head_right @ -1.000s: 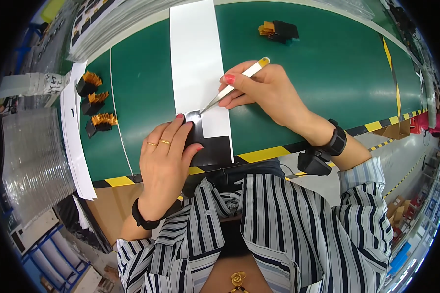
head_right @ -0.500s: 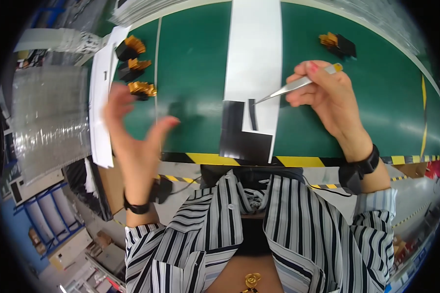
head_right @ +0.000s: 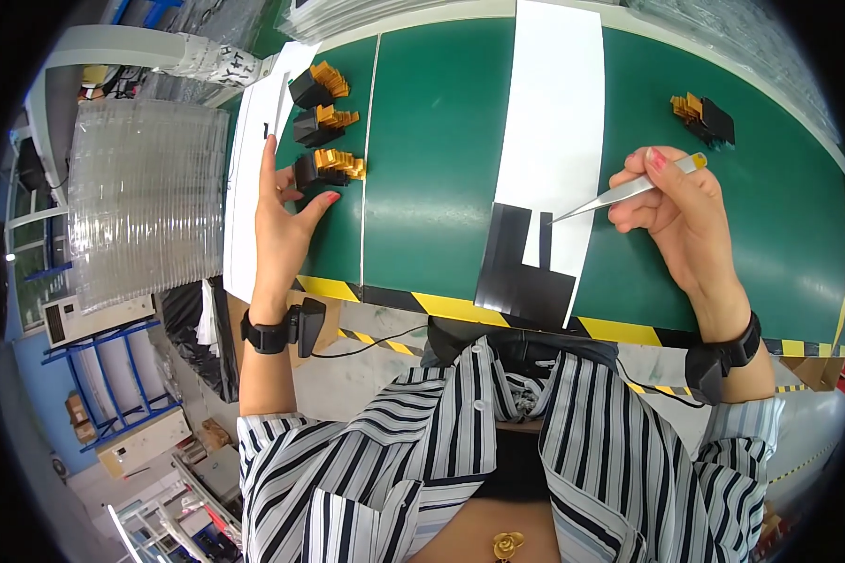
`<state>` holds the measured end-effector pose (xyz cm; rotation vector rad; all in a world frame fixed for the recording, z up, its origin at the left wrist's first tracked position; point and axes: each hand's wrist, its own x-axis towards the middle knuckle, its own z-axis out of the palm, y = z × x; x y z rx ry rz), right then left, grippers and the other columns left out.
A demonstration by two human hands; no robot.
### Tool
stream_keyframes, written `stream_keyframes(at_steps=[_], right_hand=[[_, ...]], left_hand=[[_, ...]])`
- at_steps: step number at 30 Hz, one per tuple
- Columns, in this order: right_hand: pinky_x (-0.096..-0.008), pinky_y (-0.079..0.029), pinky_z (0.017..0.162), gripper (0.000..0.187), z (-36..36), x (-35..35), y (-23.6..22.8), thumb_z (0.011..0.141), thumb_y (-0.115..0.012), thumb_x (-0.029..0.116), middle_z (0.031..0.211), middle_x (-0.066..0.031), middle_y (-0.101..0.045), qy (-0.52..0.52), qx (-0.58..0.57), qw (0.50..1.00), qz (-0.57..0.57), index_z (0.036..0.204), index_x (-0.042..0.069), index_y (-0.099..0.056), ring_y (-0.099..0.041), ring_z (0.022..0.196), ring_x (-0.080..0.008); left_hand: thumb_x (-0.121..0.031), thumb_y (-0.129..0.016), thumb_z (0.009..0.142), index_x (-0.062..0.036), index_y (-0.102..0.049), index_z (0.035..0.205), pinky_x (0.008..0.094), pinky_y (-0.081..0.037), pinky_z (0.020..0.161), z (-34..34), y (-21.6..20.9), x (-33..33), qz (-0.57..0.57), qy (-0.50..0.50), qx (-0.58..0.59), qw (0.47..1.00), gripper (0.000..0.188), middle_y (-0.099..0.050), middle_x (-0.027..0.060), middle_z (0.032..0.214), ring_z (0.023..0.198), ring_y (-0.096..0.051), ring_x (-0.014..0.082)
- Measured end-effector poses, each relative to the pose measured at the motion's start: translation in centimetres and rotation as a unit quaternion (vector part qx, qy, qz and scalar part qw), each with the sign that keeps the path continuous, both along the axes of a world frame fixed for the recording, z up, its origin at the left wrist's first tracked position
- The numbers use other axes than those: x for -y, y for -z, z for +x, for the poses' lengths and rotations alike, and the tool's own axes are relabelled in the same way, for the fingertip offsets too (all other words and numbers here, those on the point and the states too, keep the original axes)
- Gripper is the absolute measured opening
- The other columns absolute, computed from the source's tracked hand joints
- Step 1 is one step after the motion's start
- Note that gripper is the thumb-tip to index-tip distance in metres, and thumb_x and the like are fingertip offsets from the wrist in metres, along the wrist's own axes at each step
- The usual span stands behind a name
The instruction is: The person picks up a display component, peels a small black adhesive strip from a white backing sheet using tweezers, and applies it to the component. After pressing the strip into place by hand, they set the finished component onto a stack.
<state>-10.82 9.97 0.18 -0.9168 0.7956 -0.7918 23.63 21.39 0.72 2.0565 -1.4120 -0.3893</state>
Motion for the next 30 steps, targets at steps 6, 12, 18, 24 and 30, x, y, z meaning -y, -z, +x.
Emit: stream_keyframes(at_steps=[6,12,18,24,30], right_hand=[[-0.0217,-0.047,0.049,0.022,0.1,0.0,0.0,0.089,-0.044,0.021,0.078,-0.0116,-0.061,0.002,0.001,1.0,0.002,0.084,0.001,-0.053,-0.058,0.054,-0.0131],[-0.0222,-0.048,0.049,0.023,0.2,0.0,-0.1,0.089,-0.045,0.021,0.078,-0.0125,-0.061,0.003,0.004,1.0,0.004,0.085,0.0,-0.053,-0.059,0.054,-0.0141],[-0.0231,-0.049,0.049,0.024,0.1,-0.1,-0.1,0.089,-0.045,0.021,0.079,-0.0135,-0.061,0.008,0.005,1.0,0.011,0.086,-0.001,-0.054,-0.06,0.055,-0.0156],[-0.0234,-0.049,0.049,0.024,0.1,-0.2,-0.1,0.089,-0.045,0.021,0.078,-0.0138,-0.062,-0.004,0.011,1.0,0.007,0.086,-0.001,-0.054,-0.061,0.054,-0.0162],[-0.0242,-0.05,0.05,0.022,0.2,0.0,-0.2,0.089,-0.045,0.019,0.078,-0.0139,-0.061,0.001,0.013,1.0,0.011,0.087,-0.001,-0.054,-0.06,0.054,-0.0164]], left_hand=[[-0.002,-0.071,0.063,-0.0073,-0.021,0.133,0.0301,-0.044,0.065,-2.9,0.5,0.8,-0.014,0.013,-0.013,1.0,0.086,-0.054,0.0137,0.087,0.071,-0.05,0.0211],[-0.003,-0.071,0.064,-0.007,-0.021,0.133,0.0331,-0.044,0.064,-6.0,0.4,2.5,-0.025,0.068,0.009,0.997,0.085,-0.052,0.0144,0.08,0.069,-0.051,0.0249],[-0.007,-0.073,0.062,-0.0064,-0.034,0.126,0.0318,-0.044,0.065,-7.4,-1.0,3.5,-0.031,0.118,0.028,0.992,0.075,-0.052,0.0132,0.086,0.074,-0.052,0.0246],[-0.007,-0.074,0.061,-0.0023,-0.055,0.103,0.0315,-0.044,0.066,-6.5,-1.5,4.2,-0.112,0.196,0.165,0.96,0.046,-0.05,0.0119,0.087,0.079,-0.051,0.0257],[-0.007,-0.069,0.068,-0.0007,-0.058,0.087,0.0286,-0.044,0.062,-6.8,-2.6,4.4,-0.163,0.184,0.089,0.965,0.023,-0.054,0.009,0.08,0.069,-0.053,0.0218]])
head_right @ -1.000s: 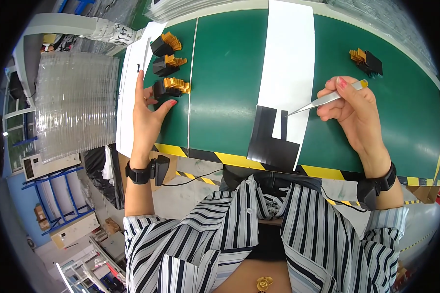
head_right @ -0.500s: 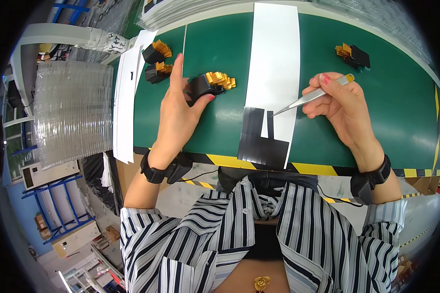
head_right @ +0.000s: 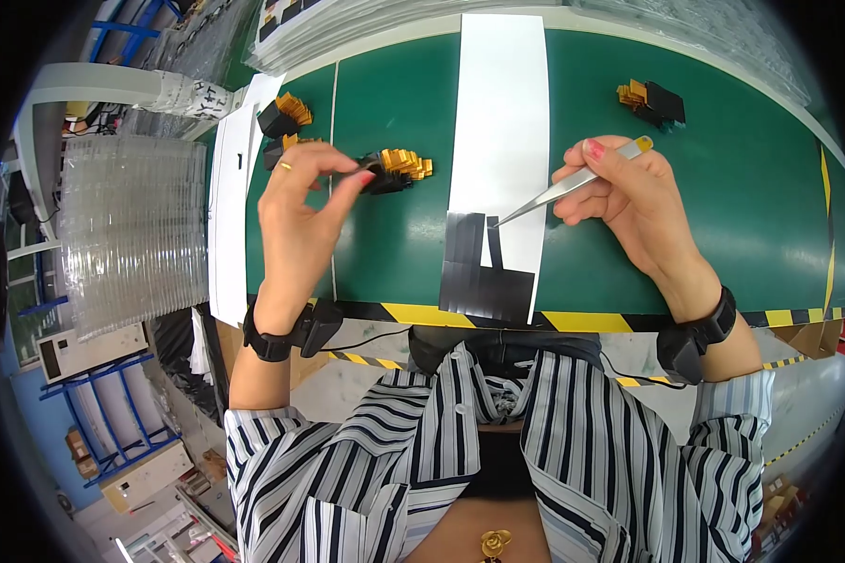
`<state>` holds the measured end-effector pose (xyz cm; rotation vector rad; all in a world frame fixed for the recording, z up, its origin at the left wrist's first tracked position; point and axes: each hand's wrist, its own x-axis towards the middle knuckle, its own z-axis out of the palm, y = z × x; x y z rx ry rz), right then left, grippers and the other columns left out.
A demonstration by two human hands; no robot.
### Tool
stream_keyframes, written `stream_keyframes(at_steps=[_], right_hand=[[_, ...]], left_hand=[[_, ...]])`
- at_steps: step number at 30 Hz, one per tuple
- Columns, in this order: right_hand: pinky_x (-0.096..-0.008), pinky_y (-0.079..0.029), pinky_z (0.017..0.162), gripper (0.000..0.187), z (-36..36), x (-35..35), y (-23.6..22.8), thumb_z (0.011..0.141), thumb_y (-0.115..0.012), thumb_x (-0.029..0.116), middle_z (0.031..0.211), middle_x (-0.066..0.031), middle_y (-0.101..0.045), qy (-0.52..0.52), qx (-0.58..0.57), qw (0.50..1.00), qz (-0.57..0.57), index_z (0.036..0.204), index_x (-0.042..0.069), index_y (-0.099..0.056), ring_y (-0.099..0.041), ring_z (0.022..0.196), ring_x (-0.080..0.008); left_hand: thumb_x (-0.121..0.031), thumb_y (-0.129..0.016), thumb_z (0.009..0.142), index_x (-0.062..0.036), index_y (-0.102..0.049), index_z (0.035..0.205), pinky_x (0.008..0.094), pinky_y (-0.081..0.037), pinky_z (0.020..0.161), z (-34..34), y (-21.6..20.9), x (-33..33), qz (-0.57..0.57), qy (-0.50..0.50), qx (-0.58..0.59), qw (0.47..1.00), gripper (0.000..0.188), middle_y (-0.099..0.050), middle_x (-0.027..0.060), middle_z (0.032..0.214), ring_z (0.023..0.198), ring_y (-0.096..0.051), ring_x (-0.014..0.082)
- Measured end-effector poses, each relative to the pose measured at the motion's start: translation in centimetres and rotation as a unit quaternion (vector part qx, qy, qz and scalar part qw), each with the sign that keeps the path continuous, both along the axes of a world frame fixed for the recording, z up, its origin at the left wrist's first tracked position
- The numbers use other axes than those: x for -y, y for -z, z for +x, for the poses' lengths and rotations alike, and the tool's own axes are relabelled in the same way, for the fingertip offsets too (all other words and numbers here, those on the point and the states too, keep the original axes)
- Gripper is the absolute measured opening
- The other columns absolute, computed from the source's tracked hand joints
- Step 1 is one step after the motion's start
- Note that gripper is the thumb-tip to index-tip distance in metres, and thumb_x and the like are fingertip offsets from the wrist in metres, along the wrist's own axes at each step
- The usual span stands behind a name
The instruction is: The person picks up a display component, peels a small black adhesive strip from a white backing sheet using tweezers, and applies it to the component. After pressing the strip into place by hand, they set the finished component onto a stack.
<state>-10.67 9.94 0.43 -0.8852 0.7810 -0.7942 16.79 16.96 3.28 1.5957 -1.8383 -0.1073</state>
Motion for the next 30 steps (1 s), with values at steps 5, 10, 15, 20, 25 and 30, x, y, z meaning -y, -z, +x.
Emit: stream_keyframes(at_steps=[5,10,15,20,25,30], right_hand=[[-0.0257,-0.051,0.051,0.021,-0.9,0.6,-0.9,0.088,-0.046,0.018,0.08,-0.0156,-0.06,0.011,0.045,0.997,-0.059,0.099,0.0,-0.048,-0.06,0.056,-0.0175],[-0.0268,-0.051,0.052,0.024,-1.4,2.1,-4.7,0.088,-0.047,0.02,0.082,-0.0179,-0.058,0.11,0.07,0.949,-0.287,0.104,0.003,-0.039,-0.061,0.058,-0.0204],[-0.0309,-0.052,0.054,0.02,-0.6,2.0,-3.5,0.087,-0.049,0.018,0.083,-0.0207,-0.057,0.114,0.103,0.927,-0.344,0.096,0.006,-0.035,-0.061,0.061,-0.026],[-0.035,-0.053,0.055,0.016,-0.7,1.5,-3.0,0.087,-0.049,0.014,0.084,-0.0223,-0.057,0.108,0.079,0.933,-0.335,0.091,0.007,-0.034,-0.061,0.062,-0.0292],[-0.0353,-0.053,0.056,0.016,-0.6,1.8,-2.6,0.087,-0.048,0.014,0.085,-0.0231,-0.057,0.092,0.058,0.932,-0.346,0.092,0.007,-0.034,-0.061,0.064,-0.0296],[-0.0348,-0.053,0.059,0.015,-0.5,2.4,-2.2,0.088,-0.046,0.014,0.086,-0.0239,-0.057,0.105,0.044,0.926,-0.36,0.093,0.007,-0.034,-0.061,0.065,-0.03]], left_hand=[[-0.005,-0.063,0.075,0.0005,-0.057,0.09,0.0255,-0.045,0.058,-3.2,-2.8,0.2,0.144,0.021,-0.476,0.867,0.017,-0.057,0.0059,0.074,0.063,-0.055,0.0134],[-0.003,-0.058,0.079,0.0019,-0.057,0.094,0.0232,-0.046,0.059,-4.6,-3.0,4.0,0.219,0.08,-0.533,0.813,0.016,-0.058,0.0046,0.076,0.064,-0.055,0.0096],[-0.003,-0.056,0.08,0.0023,-0.057,0.097,0.0211,-0.044,0.061,-6.6,0.2,6.5,0.187,0.086,-0.613,0.762,0.018,-0.058,0.0043,0.076,0.064,-0.054,0.0098],[-0.003,-0.056,0.079,0.002,-0.058,0.096,0.0199,-0.042,0.064,-7.4,1.0,5.9,0.212,0.064,-0.63,0.744,0.018,-0.059,0.0037,0.079,0.067,-0.053,0.0087],[-0.002,-0.058,0.078,0.0016,-0.059,0.094,0.0192,-0.041,0.067,-7.2,0.9,5.7,0.203,0.064,-0.632,0.745,0.017,-0.059,0.0018,0.078,0.069,-0.051,0.0072],[-0.003,-0.059,0.078,0.0016,-0.06,0.094,0.0185,-0.04,0.065,-7.4,1.1,5.6,0.218,0.075,-0.622,0.748,0.017,-0.058,0.0007,0.077,0.068,-0.05,0.0062]])
